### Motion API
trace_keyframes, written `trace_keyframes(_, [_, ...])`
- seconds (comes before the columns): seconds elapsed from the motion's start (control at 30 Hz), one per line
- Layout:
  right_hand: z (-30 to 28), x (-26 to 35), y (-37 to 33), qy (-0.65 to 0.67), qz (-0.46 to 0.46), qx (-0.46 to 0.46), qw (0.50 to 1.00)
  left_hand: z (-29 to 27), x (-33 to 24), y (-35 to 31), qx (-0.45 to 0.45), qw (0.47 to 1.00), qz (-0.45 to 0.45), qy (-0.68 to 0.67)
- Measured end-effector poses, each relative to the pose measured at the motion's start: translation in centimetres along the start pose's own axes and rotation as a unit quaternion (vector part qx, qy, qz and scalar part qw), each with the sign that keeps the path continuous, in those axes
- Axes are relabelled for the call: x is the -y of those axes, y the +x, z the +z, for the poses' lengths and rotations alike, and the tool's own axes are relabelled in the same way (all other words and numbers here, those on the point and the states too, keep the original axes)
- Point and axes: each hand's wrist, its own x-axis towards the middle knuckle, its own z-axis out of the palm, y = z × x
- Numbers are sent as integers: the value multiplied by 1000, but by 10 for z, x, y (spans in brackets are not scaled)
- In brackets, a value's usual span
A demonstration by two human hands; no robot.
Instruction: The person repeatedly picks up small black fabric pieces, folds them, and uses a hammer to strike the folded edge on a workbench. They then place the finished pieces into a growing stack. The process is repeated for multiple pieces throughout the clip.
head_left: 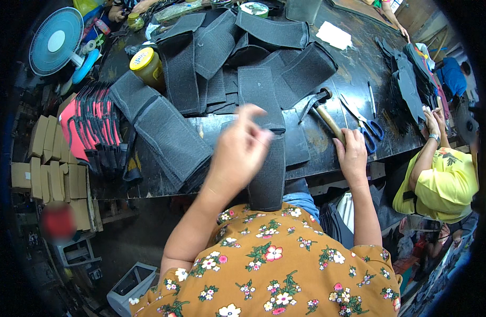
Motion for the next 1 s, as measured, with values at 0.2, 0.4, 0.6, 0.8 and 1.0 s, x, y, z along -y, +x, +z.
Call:
trace_keyframes(0.2, [-23, -13, -9, 234, 118, 61, 963, -7, 40, 8, -6, 994, -103, -35])
trace_keyframes(0.4, [-46, 39, -34, 340, -21, 49, 939, 2, 53, 9, 46, 993, -68, 82])
trace_keyframes(0.6, [-60, 82, -22, 216, -98, 135, 962, -4, 56, 2, 24, 984, 20, 174])
trace_keyframes(0.8, [-54, 103, -14, 209, -122, 167, 956, -9, 56, 5, 50, 994, -48, 86])
trace_keyframes(1.0, [-47, 118, -10, 257, -149, 142, 944, -9, 54, 6, 26, 993, -25, 117])
